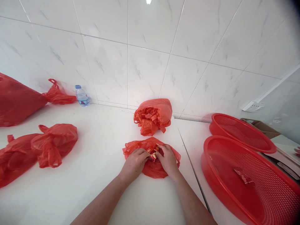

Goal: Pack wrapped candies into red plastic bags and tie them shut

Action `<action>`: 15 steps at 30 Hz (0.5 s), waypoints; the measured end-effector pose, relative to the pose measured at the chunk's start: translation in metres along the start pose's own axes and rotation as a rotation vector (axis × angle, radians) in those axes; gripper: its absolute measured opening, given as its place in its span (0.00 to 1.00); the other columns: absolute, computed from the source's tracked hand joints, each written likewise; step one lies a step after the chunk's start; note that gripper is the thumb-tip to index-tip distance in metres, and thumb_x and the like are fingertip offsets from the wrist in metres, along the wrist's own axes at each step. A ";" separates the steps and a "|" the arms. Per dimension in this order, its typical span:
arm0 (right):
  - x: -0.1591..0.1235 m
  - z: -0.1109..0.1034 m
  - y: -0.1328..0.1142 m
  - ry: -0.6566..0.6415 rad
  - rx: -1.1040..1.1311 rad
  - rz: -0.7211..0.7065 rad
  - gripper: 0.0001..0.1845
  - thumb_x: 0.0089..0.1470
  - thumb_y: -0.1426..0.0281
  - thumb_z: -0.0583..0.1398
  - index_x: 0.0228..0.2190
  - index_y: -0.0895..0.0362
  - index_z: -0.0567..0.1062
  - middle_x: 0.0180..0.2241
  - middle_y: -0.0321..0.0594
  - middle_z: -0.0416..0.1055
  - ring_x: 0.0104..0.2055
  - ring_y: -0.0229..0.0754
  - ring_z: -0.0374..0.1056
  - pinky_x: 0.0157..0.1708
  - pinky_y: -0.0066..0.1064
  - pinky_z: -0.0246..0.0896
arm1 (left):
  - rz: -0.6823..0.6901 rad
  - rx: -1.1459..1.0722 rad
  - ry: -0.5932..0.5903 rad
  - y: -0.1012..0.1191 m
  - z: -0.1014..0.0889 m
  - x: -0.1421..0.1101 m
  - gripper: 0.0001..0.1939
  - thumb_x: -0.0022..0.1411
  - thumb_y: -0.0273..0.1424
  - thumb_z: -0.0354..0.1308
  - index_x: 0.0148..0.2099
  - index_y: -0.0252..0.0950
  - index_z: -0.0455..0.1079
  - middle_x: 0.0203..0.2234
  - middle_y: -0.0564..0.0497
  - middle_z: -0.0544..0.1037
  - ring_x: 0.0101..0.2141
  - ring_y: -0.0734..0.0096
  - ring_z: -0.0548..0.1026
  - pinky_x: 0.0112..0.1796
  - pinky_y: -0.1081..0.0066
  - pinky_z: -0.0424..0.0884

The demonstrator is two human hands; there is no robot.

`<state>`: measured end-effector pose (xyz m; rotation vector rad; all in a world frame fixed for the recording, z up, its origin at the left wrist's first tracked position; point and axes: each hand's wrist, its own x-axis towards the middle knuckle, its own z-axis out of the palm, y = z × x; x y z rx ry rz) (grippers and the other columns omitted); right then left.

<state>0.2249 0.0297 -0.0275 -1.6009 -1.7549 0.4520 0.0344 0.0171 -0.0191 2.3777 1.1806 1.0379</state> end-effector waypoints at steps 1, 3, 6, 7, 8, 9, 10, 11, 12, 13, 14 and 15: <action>0.000 0.000 -0.001 0.004 0.011 -0.008 0.17 0.53 0.66 0.56 0.45 0.53 0.72 0.47 0.44 0.68 0.49 0.47 0.64 0.48 0.41 0.60 | -0.001 0.001 -0.009 0.000 0.000 0.000 0.18 0.63 0.24 0.41 0.43 0.42 0.72 0.35 0.46 0.74 0.35 0.62 0.72 0.36 0.62 0.71; 0.000 -0.001 -0.002 -0.006 0.038 -0.022 0.18 0.52 0.65 0.57 0.46 0.52 0.71 0.48 0.43 0.68 0.50 0.47 0.64 0.48 0.40 0.60 | 0.001 -0.007 -0.016 0.001 -0.001 0.000 0.18 0.63 0.24 0.41 0.43 0.43 0.72 0.35 0.47 0.74 0.36 0.62 0.72 0.36 0.62 0.71; -0.001 -0.002 -0.006 -0.030 0.062 -0.016 0.18 0.51 0.66 0.58 0.45 0.52 0.71 0.46 0.40 0.70 0.49 0.46 0.65 0.48 0.41 0.61 | -0.003 -0.018 -0.011 0.003 -0.003 0.000 0.18 0.62 0.25 0.42 0.43 0.43 0.72 0.35 0.47 0.75 0.35 0.62 0.73 0.36 0.62 0.71; 0.000 -0.002 -0.007 -0.028 0.064 -0.014 0.17 0.51 0.66 0.57 0.45 0.52 0.71 0.45 0.40 0.71 0.48 0.46 0.66 0.47 0.41 0.61 | -0.005 -0.022 -0.007 0.003 -0.003 0.000 0.17 0.62 0.25 0.43 0.43 0.43 0.72 0.35 0.47 0.75 0.35 0.62 0.73 0.35 0.62 0.71; 0.000 -0.003 -0.008 -0.020 0.070 -0.013 0.15 0.52 0.67 0.57 0.43 0.52 0.72 0.44 0.40 0.72 0.47 0.46 0.66 0.46 0.41 0.61 | -0.007 -0.026 -0.001 0.003 -0.003 0.000 0.17 0.62 0.25 0.44 0.42 0.43 0.72 0.34 0.47 0.75 0.35 0.62 0.73 0.35 0.62 0.71; 0.000 -0.003 -0.008 -0.008 0.082 -0.012 0.13 0.53 0.67 0.56 0.41 0.52 0.73 0.42 0.39 0.73 0.45 0.46 0.67 0.45 0.40 0.61 | -0.007 -0.031 0.006 0.003 -0.003 0.000 0.16 0.62 0.25 0.44 0.42 0.43 0.72 0.34 0.47 0.75 0.35 0.62 0.73 0.35 0.62 0.71; 0.000 -0.004 -0.009 0.010 0.103 -0.009 0.12 0.54 0.67 0.54 0.39 0.52 0.74 0.40 0.39 0.73 0.44 0.46 0.68 0.44 0.40 0.61 | -0.006 -0.035 0.017 0.003 -0.003 0.000 0.16 0.62 0.25 0.45 0.43 0.43 0.72 0.34 0.47 0.75 0.34 0.62 0.73 0.34 0.63 0.71; 0.000 -0.004 -0.010 0.035 0.128 -0.003 0.11 0.55 0.67 0.53 0.37 0.52 0.74 0.39 0.39 0.74 0.43 0.45 0.68 0.44 0.39 0.62 | -0.007 -0.036 0.029 0.002 -0.002 -0.001 0.15 0.61 0.25 0.46 0.44 0.43 0.72 0.34 0.47 0.75 0.35 0.63 0.74 0.34 0.63 0.72; 0.000 -0.005 -0.010 0.065 0.156 0.008 0.12 0.56 0.67 0.52 0.36 0.52 0.74 0.38 0.39 0.74 0.42 0.44 0.68 0.43 0.38 0.62 | -0.008 -0.032 0.040 0.001 -0.002 -0.001 0.15 0.61 0.26 0.46 0.45 0.42 0.71 0.34 0.48 0.76 0.35 0.63 0.74 0.35 0.63 0.72; -0.001 -0.006 -0.010 0.096 0.180 0.022 0.12 0.56 0.66 0.51 0.35 0.52 0.74 0.38 0.39 0.74 0.41 0.44 0.68 0.43 0.37 0.62 | -0.011 -0.026 0.050 0.000 -0.001 -0.001 0.15 0.61 0.26 0.46 0.46 0.42 0.71 0.34 0.48 0.76 0.35 0.63 0.74 0.35 0.63 0.72; -0.001 -0.007 -0.011 0.126 0.196 0.039 0.12 0.57 0.65 0.51 0.35 0.52 0.74 0.38 0.39 0.74 0.41 0.43 0.68 0.42 0.36 0.62 | -0.015 -0.017 0.055 -0.001 -0.001 -0.002 0.15 0.61 0.26 0.47 0.47 0.42 0.70 0.35 0.48 0.76 0.36 0.64 0.74 0.35 0.64 0.72; -0.002 -0.008 -0.011 0.151 0.205 0.054 0.12 0.57 0.64 0.51 0.35 0.52 0.74 0.37 0.38 0.74 0.40 0.43 0.68 0.42 0.35 0.61 | -0.020 -0.007 0.058 -0.001 0.000 -0.002 0.16 0.61 0.26 0.47 0.48 0.42 0.69 0.36 0.48 0.76 0.37 0.64 0.74 0.36 0.63 0.72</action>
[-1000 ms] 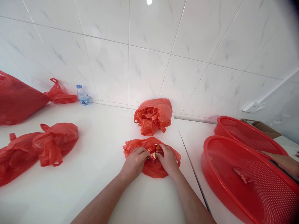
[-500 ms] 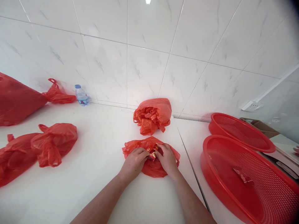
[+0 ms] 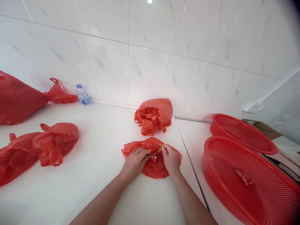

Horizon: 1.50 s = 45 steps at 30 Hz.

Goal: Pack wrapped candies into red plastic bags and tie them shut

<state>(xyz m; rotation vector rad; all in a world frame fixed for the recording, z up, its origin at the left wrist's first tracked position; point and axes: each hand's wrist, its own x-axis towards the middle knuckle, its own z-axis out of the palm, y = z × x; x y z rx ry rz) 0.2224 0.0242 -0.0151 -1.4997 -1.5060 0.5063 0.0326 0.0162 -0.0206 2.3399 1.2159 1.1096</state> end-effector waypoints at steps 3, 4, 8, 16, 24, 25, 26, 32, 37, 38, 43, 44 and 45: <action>-0.002 -0.001 -0.001 0.032 0.002 0.029 0.13 0.57 0.62 0.51 0.34 0.53 0.72 0.34 0.38 0.74 0.36 0.43 0.68 0.37 0.33 0.61 | -0.030 0.022 -0.006 -0.001 0.000 -0.001 0.15 0.61 0.26 0.48 0.49 0.41 0.68 0.38 0.48 0.76 0.38 0.64 0.73 0.37 0.62 0.72; -0.003 -0.002 -0.002 0.033 -0.002 0.032 0.13 0.57 0.61 0.51 0.33 0.53 0.72 0.33 0.37 0.74 0.35 0.42 0.68 0.36 0.33 0.61 | -0.045 0.025 -0.008 -0.001 0.000 -0.001 0.15 0.62 0.27 0.48 0.49 0.41 0.68 0.38 0.48 0.76 0.38 0.63 0.73 0.38 0.62 0.72; -0.003 -0.001 -0.001 0.022 -0.013 0.028 0.12 0.57 0.61 0.51 0.33 0.53 0.71 0.32 0.37 0.73 0.34 0.42 0.68 0.35 0.32 0.60 | -0.087 0.015 -0.003 0.000 -0.001 -0.001 0.14 0.61 0.28 0.50 0.49 0.42 0.68 0.39 0.49 0.77 0.40 0.62 0.74 0.39 0.61 0.72; 0.000 -0.002 0.001 0.012 -0.011 0.041 0.12 0.57 0.63 0.50 0.36 0.52 0.71 0.37 0.37 0.74 0.39 0.42 0.68 0.40 0.33 0.61 | -0.152 -0.005 -0.023 0.003 -0.004 0.000 0.14 0.59 0.29 0.52 0.48 0.43 0.69 0.40 0.52 0.77 0.40 0.64 0.75 0.39 0.64 0.72; -0.001 -0.004 0.000 0.015 -0.029 0.023 0.12 0.57 0.63 0.50 0.35 0.52 0.72 0.36 0.35 0.74 0.39 0.40 0.69 0.40 0.31 0.61 | -0.208 -0.009 -0.030 0.004 -0.004 0.000 0.14 0.59 0.31 0.53 0.48 0.45 0.68 0.41 0.55 0.77 0.41 0.64 0.75 0.38 0.65 0.72; -0.001 -0.004 0.000 0.012 -0.031 0.028 0.12 0.57 0.63 0.50 0.35 0.52 0.72 0.36 0.35 0.74 0.39 0.40 0.69 0.40 0.31 0.61 | -0.209 -0.011 -0.029 0.004 -0.004 0.000 0.14 0.59 0.31 0.53 0.48 0.45 0.68 0.41 0.55 0.77 0.41 0.64 0.74 0.39 0.65 0.71; -0.001 -0.004 0.000 0.007 -0.032 0.031 0.12 0.56 0.63 0.50 0.35 0.52 0.72 0.36 0.35 0.74 0.39 0.40 0.69 0.40 0.31 0.61 | -0.209 -0.013 -0.028 0.005 -0.004 0.000 0.14 0.59 0.30 0.53 0.48 0.45 0.68 0.41 0.55 0.77 0.41 0.64 0.74 0.39 0.65 0.71; -0.001 -0.003 0.000 -0.029 -0.009 0.027 0.12 0.56 0.64 0.50 0.34 0.52 0.72 0.35 0.36 0.74 0.39 0.41 0.69 0.40 0.32 0.62 | -0.220 -0.036 -0.031 0.006 -0.005 0.001 0.13 0.59 0.28 0.51 0.46 0.44 0.68 0.39 0.54 0.77 0.40 0.65 0.74 0.39 0.65 0.71; -0.002 -0.002 0.000 -0.068 0.004 0.021 0.11 0.56 0.65 0.50 0.32 0.52 0.72 0.34 0.35 0.74 0.38 0.41 0.68 0.39 0.33 0.61 | -0.243 -0.061 -0.025 0.006 -0.005 0.002 0.12 0.59 0.27 0.51 0.45 0.44 0.68 0.39 0.54 0.77 0.40 0.65 0.73 0.38 0.64 0.70; -0.002 -0.002 0.000 -0.075 0.003 0.022 0.11 0.56 0.66 0.50 0.32 0.52 0.72 0.34 0.35 0.74 0.37 0.41 0.68 0.39 0.33 0.61 | -0.244 -0.068 -0.029 0.006 -0.006 0.002 0.12 0.59 0.27 0.51 0.44 0.44 0.68 0.38 0.54 0.77 0.40 0.65 0.73 0.38 0.65 0.70; -0.001 0.000 0.000 -0.107 -0.010 0.024 0.11 0.56 0.67 0.50 0.32 0.52 0.72 0.34 0.34 0.74 0.37 0.41 0.68 0.37 0.33 0.61 | -0.252 -0.090 -0.039 0.009 -0.008 0.003 0.12 0.59 0.29 0.50 0.44 0.44 0.68 0.38 0.54 0.77 0.39 0.65 0.73 0.38 0.65 0.70; -0.001 0.000 0.000 -0.115 -0.012 0.023 0.12 0.56 0.67 0.49 0.32 0.52 0.72 0.34 0.34 0.74 0.37 0.41 0.69 0.37 0.33 0.61 | -0.254 -0.091 -0.040 0.009 -0.009 0.003 0.12 0.59 0.29 0.50 0.44 0.44 0.68 0.38 0.54 0.77 0.39 0.65 0.74 0.38 0.64 0.70; -0.001 0.000 0.000 -0.124 -0.016 0.022 0.12 0.56 0.66 0.49 0.32 0.52 0.72 0.33 0.34 0.74 0.36 0.41 0.69 0.36 0.33 0.61 | -0.257 -0.091 -0.040 0.009 -0.009 0.002 0.12 0.59 0.29 0.50 0.44 0.44 0.68 0.38 0.53 0.77 0.40 0.64 0.74 0.38 0.64 0.70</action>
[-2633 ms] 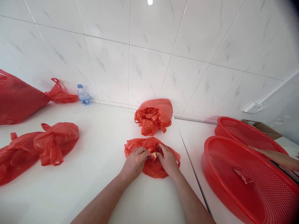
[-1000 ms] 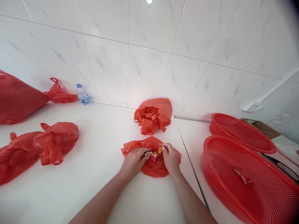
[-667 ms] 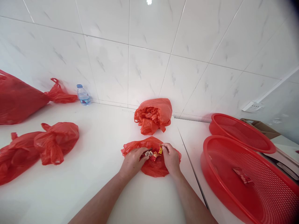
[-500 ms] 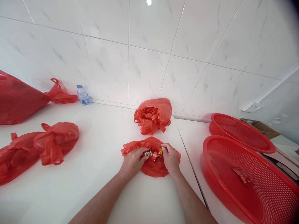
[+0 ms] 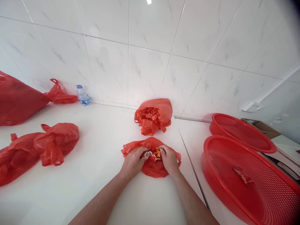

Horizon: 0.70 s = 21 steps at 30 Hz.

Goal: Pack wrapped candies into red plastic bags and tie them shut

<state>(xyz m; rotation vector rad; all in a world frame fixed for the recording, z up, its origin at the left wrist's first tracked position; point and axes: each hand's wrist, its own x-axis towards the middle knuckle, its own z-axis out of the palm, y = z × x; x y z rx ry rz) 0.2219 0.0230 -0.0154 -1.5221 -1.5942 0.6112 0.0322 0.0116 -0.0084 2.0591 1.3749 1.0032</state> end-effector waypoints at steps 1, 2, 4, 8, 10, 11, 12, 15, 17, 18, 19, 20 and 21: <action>0.000 0.000 0.000 -0.012 -0.006 -0.002 0.12 0.57 0.66 0.49 0.31 0.52 0.72 0.32 0.35 0.74 0.35 0.41 0.69 0.35 0.33 0.61 | -0.006 0.001 0.001 0.000 0.000 0.000 0.12 0.59 0.30 0.50 0.44 0.44 0.68 0.38 0.53 0.77 0.40 0.64 0.74 0.37 0.64 0.71; 0.000 0.000 -0.001 -0.025 -0.011 -0.005 0.12 0.57 0.65 0.49 0.31 0.52 0.72 0.31 0.35 0.74 0.34 0.42 0.69 0.35 0.33 0.61 | -0.013 0.004 0.002 0.000 0.000 0.000 0.12 0.58 0.30 0.50 0.45 0.44 0.68 0.38 0.53 0.77 0.40 0.63 0.74 0.37 0.64 0.71; -0.001 -0.001 -0.003 -0.059 -0.017 -0.012 0.12 0.56 0.64 0.50 0.32 0.52 0.73 0.31 0.35 0.74 0.33 0.42 0.69 0.34 0.33 0.62 | -0.022 0.010 0.003 -0.001 0.001 0.000 0.12 0.59 0.30 0.50 0.45 0.44 0.68 0.39 0.54 0.77 0.40 0.64 0.74 0.37 0.64 0.71; -0.004 -0.002 -0.007 -0.120 -0.048 -0.027 0.12 0.51 0.66 0.55 0.38 0.52 0.73 0.34 0.36 0.74 0.35 0.42 0.69 0.36 0.34 0.63 | -0.017 0.008 0.026 -0.001 0.002 0.000 0.12 0.59 0.31 0.51 0.45 0.45 0.68 0.38 0.55 0.77 0.39 0.65 0.74 0.38 0.64 0.71; -0.005 -0.002 -0.008 -0.143 -0.062 -0.050 0.16 0.48 0.69 0.56 0.41 0.51 0.72 0.36 0.36 0.73 0.37 0.41 0.68 0.38 0.34 0.63 | -0.018 0.003 0.040 -0.001 0.002 0.000 0.12 0.59 0.31 0.51 0.45 0.44 0.68 0.39 0.55 0.77 0.39 0.65 0.74 0.38 0.65 0.71; -0.005 -0.002 -0.008 -0.150 -0.064 -0.060 0.17 0.47 0.70 0.56 0.42 0.51 0.72 0.37 0.36 0.73 0.38 0.41 0.68 0.39 0.34 0.63 | -0.021 0.001 0.043 -0.001 0.002 0.000 0.12 0.59 0.31 0.51 0.45 0.44 0.68 0.39 0.55 0.77 0.40 0.65 0.74 0.38 0.65 0.71; -0.005 -0.001 -0.008 -0.154 -0.064 -0.064 0.18 0.47 0.71 0.56 0.42 0.51 0.71 0.37 0.36 0.73 0.38 0.41 0.68 0.39 0.33 0.63 | -0.024 0.000 0.042 -0.001 0.002 0.000 0.12 0.59 0.31 0.51 0.46 0.44 0.68 0.39 0.55 0.77 0.40 0.65 0.74 0.39 0.65 0.71; -0.005 -0.001 -0.006 -0.140 -0.061 -0.052 0.18 0.47 0.71 0.56 0.42 0.51 0.71 0.35 0.35 0.72 0.37 0.40 0.68 0.38 0.34 0.64 | -0.029 -0.002 0.037 -0.002 0.002 -0.001 0.13 0.59 0.32 0.51 0.47 0.44 0.68 0.40 0.54 0.77 0.41 0.65 0.74 0.40 0.64 0.71; -0.004 0.000 -0.005 -0.106 -0.044 -0.051 0.17 0.48 0.70 0.55 0.42 0.51 0.71 0.36 0.35 0.72 0.37 0.41 0.68 0.38 0.34 0.64 | -0.024 -0.001 0.048 -0.003 0.002 -0.001 0.13 0.60 0.32 0.50 0.48 0.44 0.67 0.41 0.54 0.77 0.41 0.64 0.74 0.41 0.64 0.72; -0.004 0.000 -0.004 -0.082 -0.030 -0.052 0.16 0.48 0.69 0.55 0.41 0.52 0.71 0.37 0.36 0.72 0.38 0.41 0.68 0.39 0.35 0.64 | -0.022 0.000 0.056 -0.003 0.002 -0.001 0.14 0.60 0.32 0.50 0.48 0.44 0.67 0.41 0.53 0.76 0.41 0.64 0.74 0.41 0.64 0.72; -0.003 0.000 -0.003 -0.061 -0.015 -0.052 0.15 0.49 0.69 0.55 0.40 0.52 0.71 0.38 0.36 0.73 0.38 0.42 0.68 0.39 0.35 0.64 | -0.020 0.001 0.066 -0.004 0.002 -0.001 0.14 0.60 0.32 0.50 0.48 0.44 0.67 0.42 0.53 0.76 0.42 0.64 0.74 0.41 0.63 0.71; -0.003 0.000 -0.001 -0.044 0.001 -0.048 0.14 0.49 0.68 0.55 0.40 0.52 0.71 0.38 0.37 0.73 0.38 0.42 0.68 0.39 0.35 0.64 | -0.019 0.002 0.074 -0.005 0.002 -0.001 0.14 0.60 0.32 0.50 0.48 0.44 0.67 0.42 0.53 0.76 0.42 0.64 0.74 0.42 0.63 0.71; -0.002 0.000 0.000 -0.033 0.018 -0.040 0.13 0.50 0.68 0.55 0.39 0.52 0.71 0.37 0.37 0.73 0.38 0.42 0.68 0.39 0.35 0.64 | -0.017 0.004 0.080 -0.005 0.002 -0.001 0.14 0.60 0.32 0.50 0.48 0.44 0.67 0.43 0.53 0.76 0.43 0.63 0.73 0.43 0.62 0.71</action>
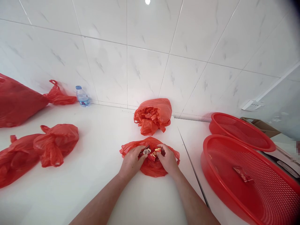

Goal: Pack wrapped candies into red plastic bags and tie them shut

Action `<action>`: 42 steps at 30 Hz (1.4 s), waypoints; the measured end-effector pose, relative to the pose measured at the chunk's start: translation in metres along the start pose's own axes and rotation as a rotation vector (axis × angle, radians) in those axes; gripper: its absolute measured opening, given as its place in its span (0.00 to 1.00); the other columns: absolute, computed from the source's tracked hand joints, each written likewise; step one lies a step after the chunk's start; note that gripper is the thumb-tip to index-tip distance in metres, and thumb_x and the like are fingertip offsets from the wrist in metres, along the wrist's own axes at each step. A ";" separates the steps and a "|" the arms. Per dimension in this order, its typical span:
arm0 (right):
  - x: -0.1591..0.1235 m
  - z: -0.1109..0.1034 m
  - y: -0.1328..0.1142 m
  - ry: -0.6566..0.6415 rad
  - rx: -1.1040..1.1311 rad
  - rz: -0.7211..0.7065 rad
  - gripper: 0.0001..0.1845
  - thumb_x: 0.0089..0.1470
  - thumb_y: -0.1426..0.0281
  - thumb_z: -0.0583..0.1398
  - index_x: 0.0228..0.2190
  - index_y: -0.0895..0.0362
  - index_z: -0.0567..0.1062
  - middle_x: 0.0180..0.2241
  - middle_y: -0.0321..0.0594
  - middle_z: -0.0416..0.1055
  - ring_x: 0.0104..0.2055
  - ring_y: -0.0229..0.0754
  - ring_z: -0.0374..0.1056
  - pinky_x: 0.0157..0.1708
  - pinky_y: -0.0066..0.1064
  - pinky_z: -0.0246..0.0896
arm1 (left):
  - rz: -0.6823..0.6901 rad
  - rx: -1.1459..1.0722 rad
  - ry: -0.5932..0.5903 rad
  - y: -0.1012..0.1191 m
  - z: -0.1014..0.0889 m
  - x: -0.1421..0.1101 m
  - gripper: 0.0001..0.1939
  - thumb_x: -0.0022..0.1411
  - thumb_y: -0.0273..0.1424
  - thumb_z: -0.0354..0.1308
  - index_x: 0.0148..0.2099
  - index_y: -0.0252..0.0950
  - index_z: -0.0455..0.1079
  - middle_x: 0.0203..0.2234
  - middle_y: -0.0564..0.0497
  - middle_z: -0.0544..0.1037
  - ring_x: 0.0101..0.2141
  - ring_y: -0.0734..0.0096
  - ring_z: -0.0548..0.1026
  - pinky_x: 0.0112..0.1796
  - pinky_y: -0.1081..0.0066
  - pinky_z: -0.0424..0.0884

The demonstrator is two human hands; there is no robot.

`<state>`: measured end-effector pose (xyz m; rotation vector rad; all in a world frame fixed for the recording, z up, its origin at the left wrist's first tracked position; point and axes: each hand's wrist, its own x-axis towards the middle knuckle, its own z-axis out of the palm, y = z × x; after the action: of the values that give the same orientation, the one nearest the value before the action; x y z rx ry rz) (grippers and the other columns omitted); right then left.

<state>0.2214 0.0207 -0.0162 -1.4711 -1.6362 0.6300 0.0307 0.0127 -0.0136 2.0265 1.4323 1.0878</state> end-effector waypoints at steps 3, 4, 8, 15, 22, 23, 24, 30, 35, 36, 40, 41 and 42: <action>0.001 0.001 0.003 0.017 0.045 0.026 0.12 0.51 0.67 0.55 0.39 0.53 0.70 0.35 0.38 0.73 0.36 0.43 0.69 0.37 0.35 0.65 | 0.005 0.004 0.022 -0.001 -0.001 0.001 0.13 0.61 0.33 0.50 0.48 0.44 0.67 0.43 0.52 0.76 0.44 0.63 0.73 0.43 0.61 0.71; 0.001 0.001 0.004 0.022 0.056 0.031 0.12 0.51 0.66 0.55 0.38 0.54 0.70 0.34 0.39 0.73 0.35 0.43 0.69 0.37 0.35 0.65 | 0.005 0.004 0.029 -0.001 -0.001 0.001 0.13 0.61 0.34 0.50 0.48 0.44 0.67 0.43 0.52 0.76 0.44 0.63 0.73 0.43 0.61 0.71; 0.002 0.001 0.003 0.031 0.072 0.019 0.09 0.52 0.65 0.55 0.35 0.54 0.70 0.33 0.38 0.73 0.34 0.42 0.69 0.37 0.34 0.64 | -0.002 0.006 0.044 0.000 -0.002 0.001 0.13 0.60 0.34 0.51 0.48 0.43 0.67 0.42 0.52 0.76 0.43 0.64 0.74 0.42 0.63 0.71; 0.001 0.000 -0.001 0.028 0.057 0.010 0.07 0.52 0.67 0.54 0.34 0.54 0.70 0.33 0.36 0.72 0.35 0.41 0.68 0.38 0.34 0.63 | -0.052 0.030 0.043 -0.001 -0.003 0.001 0.15 0.60 0.36 0.51 0.50 0.43 0.67 0.45 0.51 0.76 0.45 0.62 0.73 0.44 0.61 0.71; 0.002 0.000 -0.002 0.031 -0.063 -0.076 0.09 0.53 0.70 0.52 0.35 0.54 0.71 0.38 0.40 0.71 0.41 0.44 0.66 0.43 0.38 0.62 | -0.043 0.028 0.069 -0.003 -0.002 0.001 0.16 0.61 0.36 0.51 0.51 0.43 0.65 0.45 0.52 0.75 0.45 0.63 0.73 0.46 0.61 0.69; 0.002 0.001 -0.001 0.036 -0.095 -0.102 0.09 0.53 0.70 0.53 0.36 0.54 0.71 0.39 0.40 0.70 0.42 0.44 0.66 0.43 0.38 0.62 | -0.041 0.029 0.067 -0.003 -0.002 0.001 0.16 0.61 0.35 0.51 0.52 0.43 0.65 0.46 0.52 0.75 0.46 0.63 0.73 0.47 0.61 0.69; 0.002 0.002 -0.001 0.040 -0.128 -0.129 0.10 0.53 0.70 0.54 0.37 0.54 0.71 0.40 0.41 0.70 0.44 0.44 0.65 0.44 0.39 0.62 | -0.041 0.030 0.066 -0.003 -0.002 0.001 0.17 0.61 0.35 0.51 0.52 0.44 0.65 0.46 0.52 0.75 0.46 0.63 0.73 0.47 0.61 0.69; -0.002 0.014 -0.008 -0.013 -0.337 -0.345 0.13 0.53 0.69 0.58 0.42 0.51 0.74 0.45 0.41 0.68 0.51 0.48 0.60 0.51 0.43 0.56 | -0.036 0.006 0.086 -0.002 -0.002 0.002 0.16 0.62 0.35 0.50 0.52 0.44 0.65 0.47 0.52 0.75 0.47 0.64 0.72 0.48 0.60 0.68; -0.006 0.020 -0.015 -0.098 -0.506 -0.416 0.09 0.54 0.67 0.58 0.38 0.48 0.77 0.40 0.39 0.70 0.50 0.49 0.58 0.50 0.44 0.53 | -0.048 -0.026 0.099 0.001 -0.003 0.002 0.15 0.61 0.32 0.50 0.50 0.44 0.66 0.45 0.53 0.75 0.46 0.65 0.72 0.47 0.62 0.69; -0.006 0.020 -0.016 -0.100 -0.530 -0.418 0.09 0.55 0.67 0.58 0.37 0.49 0.77 0.39 0.40 0.70 0.50 0.50 0.58 0.50 0.44 0.53 | -0.051 -0.028 0.100 0.002 -0.003 0.002 0.15 0.61 0.32 0.50 0.50 0.43 0.66 0.45 0.53 0.75 0.46 0.66 0.72 0.47 0.63 0.69; -0.008 0.019 -0.019 -0.114 -0.603 -0.426 0.09 0.54 0.67 0.58 0.37 0.50 0.76 0.37 0.41 0.69 0.51 0.51 0.57 0.49 0.45 0.53 | -0.059 -0.031 0.101 0.003 -0.004 0.002 0.15 0.60 0.33 0.51 0.50 0.44 0.66 0.45 0.53 0.75 0.45 0.66 0.73 0.45 0.64 0.70; -0.009 0.019 -0.019 -0.117 -0.615 -0.426 0.09 0.54 0.67 0.58 0.38 0.50 0.76 0.37 0.42 0.69 0.51 0.51 0.57 0.49 0.45 0.53 | -0.059 -0.030 0.099 0.003 -0.004 0.002 0.15 0.60 0.33 0.51 0.50 0.44 0.66 0.45 0.53 0.76 0.45 0.65 0.73 0.45 0.63 0.70; -0.009 0.019 -0.020 -0.119 -0.625 -0.425 0.09 0.54 0.67 0.58 0.38 0.50 0.75 0.37 0.42 0.69 0.50 0.51 0.58 0.48 0.45 0.53 | -0.057 -0.029 0.097 0.003 -0.004 0.001 0.15 0.60 0.33 0.50 0.50 0.44 0.66 0.45 0.53 0.76 0.45 0.65 0.73 0.44 0.63 0.71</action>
<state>0.1940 0.0109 -0.0122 -1.4370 -2.2837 -0.0489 0.0296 0.0128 -0.0091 1.9248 1.5037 1.1900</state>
